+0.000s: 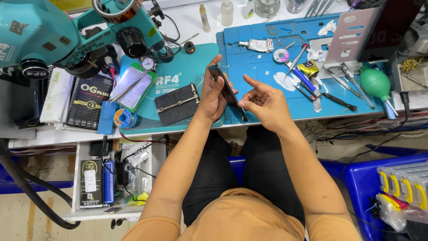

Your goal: Cleaning internal components and applying final pieces to a smartphone during the repair process.

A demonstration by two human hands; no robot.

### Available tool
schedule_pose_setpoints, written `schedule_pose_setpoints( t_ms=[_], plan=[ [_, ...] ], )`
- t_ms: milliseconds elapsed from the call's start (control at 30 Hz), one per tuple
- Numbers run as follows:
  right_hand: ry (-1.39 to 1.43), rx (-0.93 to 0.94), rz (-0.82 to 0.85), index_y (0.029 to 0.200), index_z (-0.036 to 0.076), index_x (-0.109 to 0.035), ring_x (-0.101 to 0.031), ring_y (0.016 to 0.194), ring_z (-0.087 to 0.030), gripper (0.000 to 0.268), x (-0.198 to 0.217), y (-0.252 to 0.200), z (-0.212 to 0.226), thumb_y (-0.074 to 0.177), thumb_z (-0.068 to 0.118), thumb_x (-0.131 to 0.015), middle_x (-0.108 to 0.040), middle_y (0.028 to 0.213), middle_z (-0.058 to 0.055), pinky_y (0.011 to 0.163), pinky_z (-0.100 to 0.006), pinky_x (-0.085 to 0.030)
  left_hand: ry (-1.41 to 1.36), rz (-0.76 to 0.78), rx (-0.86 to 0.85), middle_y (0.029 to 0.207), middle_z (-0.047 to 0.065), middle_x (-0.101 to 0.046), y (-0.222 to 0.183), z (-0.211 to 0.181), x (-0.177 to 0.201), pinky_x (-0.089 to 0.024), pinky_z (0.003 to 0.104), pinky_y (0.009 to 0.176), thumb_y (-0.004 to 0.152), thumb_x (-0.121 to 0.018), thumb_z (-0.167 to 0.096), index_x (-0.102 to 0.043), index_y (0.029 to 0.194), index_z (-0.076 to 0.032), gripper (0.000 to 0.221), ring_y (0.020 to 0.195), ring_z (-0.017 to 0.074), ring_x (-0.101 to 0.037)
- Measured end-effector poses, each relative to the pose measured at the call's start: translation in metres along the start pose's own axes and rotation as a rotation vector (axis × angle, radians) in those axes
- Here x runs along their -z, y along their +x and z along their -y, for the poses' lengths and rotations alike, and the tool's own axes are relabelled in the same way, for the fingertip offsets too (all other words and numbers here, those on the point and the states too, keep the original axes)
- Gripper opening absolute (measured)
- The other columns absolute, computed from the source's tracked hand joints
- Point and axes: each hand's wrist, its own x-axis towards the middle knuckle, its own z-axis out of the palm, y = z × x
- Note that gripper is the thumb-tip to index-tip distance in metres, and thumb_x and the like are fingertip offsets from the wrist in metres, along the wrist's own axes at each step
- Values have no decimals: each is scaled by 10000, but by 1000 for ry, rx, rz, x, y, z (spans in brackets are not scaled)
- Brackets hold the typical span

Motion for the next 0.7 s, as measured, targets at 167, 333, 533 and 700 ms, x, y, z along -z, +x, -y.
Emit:
schedule_pose_setpoints(
  t_ms=[167, 333, 533, 700],
  plan=[
    [-13, -17, 6, 1471, 20, -564, -659, 723, -149, 688, -2, 2, 3, 838, -66, -821, -708, 834, -136, 710, -307, -619, 12, -3, 1, 829, 102, -627, 1, 2, 2, -695, 372, 758, 961, -736, -326, -352, 1549, -168, 720, 762, 226, -723],
    [15, -17, -5, 1473, 17, -552, -655, 705, -148, 672, -5, 7, -8, 862, -22, -829, -689, 833, -131, 652, -293, -625, 12, -15, 4, 826, 112, -617, 2, 3, 4, -699, 395, 742, 963, -735, -305, -359, 1541, -165, 704, 750, 240, -722],
    [165, -141, -100, 1395, 2, -597, -610, 637, -96, 590, -22, 12, -22, 885, 134, -862, -561, 914, -77, 490, -232, -583, -52, 7, -17, 832, 71, -608, 2, 7, 9, -684, 384, 811, 977, -699, -377, -334, 1555, -177, 712, 773, 200, -711],
    [386, -271, -143, 1350, -14, -592, -499, 501, -48, 488, -38, 2, -40, 961, 210, -781, -560, 789, -40, 358, -166, -446, -92, 33, 17, 831, 54, -593, 2, 7, 12, -669, 398, 848, 980, -678, -408, -300, 1572, -170, 742, 763, 184, -698]
  ],
)
